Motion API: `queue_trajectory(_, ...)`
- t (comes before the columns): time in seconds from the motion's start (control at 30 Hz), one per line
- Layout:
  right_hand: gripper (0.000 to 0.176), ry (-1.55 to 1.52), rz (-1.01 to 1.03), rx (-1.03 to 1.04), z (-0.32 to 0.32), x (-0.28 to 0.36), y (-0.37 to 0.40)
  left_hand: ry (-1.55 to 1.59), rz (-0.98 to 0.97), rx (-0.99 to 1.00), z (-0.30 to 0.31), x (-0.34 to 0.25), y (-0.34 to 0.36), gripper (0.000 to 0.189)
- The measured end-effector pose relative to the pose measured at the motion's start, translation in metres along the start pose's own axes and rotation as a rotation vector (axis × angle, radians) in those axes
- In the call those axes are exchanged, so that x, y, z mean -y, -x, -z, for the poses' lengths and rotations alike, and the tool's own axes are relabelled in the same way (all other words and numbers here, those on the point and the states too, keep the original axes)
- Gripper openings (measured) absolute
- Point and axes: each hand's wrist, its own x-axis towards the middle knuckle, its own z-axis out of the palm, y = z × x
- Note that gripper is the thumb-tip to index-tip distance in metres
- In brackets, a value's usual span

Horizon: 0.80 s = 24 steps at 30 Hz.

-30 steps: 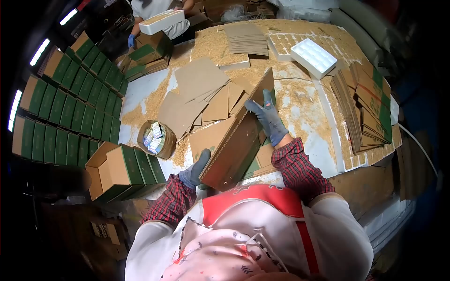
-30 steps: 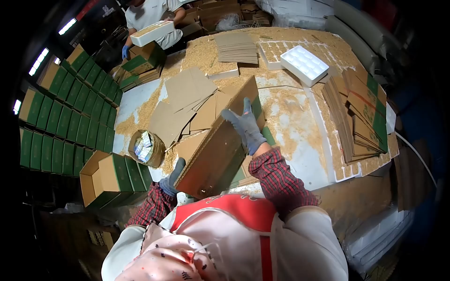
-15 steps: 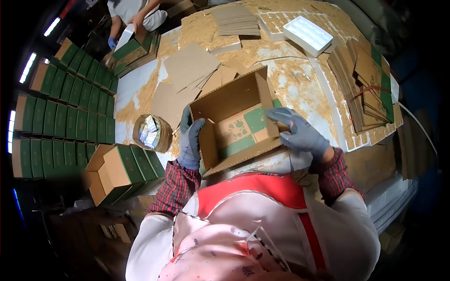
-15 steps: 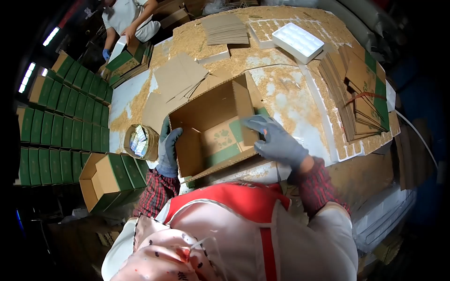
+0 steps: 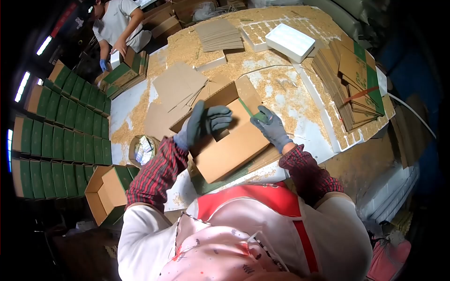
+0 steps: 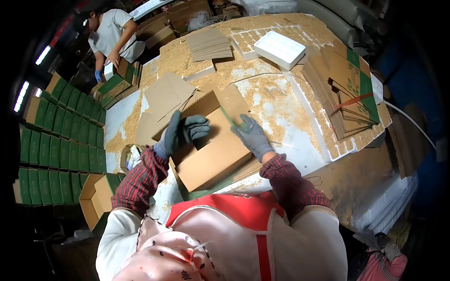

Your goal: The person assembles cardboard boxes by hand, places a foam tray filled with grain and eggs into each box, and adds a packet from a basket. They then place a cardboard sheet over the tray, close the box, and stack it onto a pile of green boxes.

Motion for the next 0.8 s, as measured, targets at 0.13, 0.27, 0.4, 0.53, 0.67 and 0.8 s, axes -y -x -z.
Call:
queue_trajectory(0.13,0.061,0.064,-0.128,0.059,0.003,0.012,-0.002,-1.684,-0.44,0.318,-0.013,0.013,0.096,0.071)
queue_trajectory(0.27,0.052,-0.888,-0.195,0.423,0.037,0.079,0.001,-1.68,-0.467,0.172,0.041,0.002,0.105,0.074)
queue_trajectory(0.4,0.059,-0.27,0.472,0.403,0.051,0.122,-0.024,0.312,-0.272,-0.497,0.092,0.074,0.093,0.057)
queue_trajectory(0.53,0.067,0.011,-0.145,0.477,-0.012,0.072,-0.08,0.04,0.015,-0.875,0.132,0.197,0.123,0.061)
queue_trajectory(0.67,0.071,-0.224,-0.307,0.644,-0.013,0.031,-0.119,-0.414,-0.258,-1.125,0.016,0.079,0.092,0.062)
queue_trajectory(0.8,0.043,-0.834,-0.735,0.476,-0.002,-0.07,-0.313,-0.636,-0.1,-1.088,0.004,0.093,0.084,0.063)
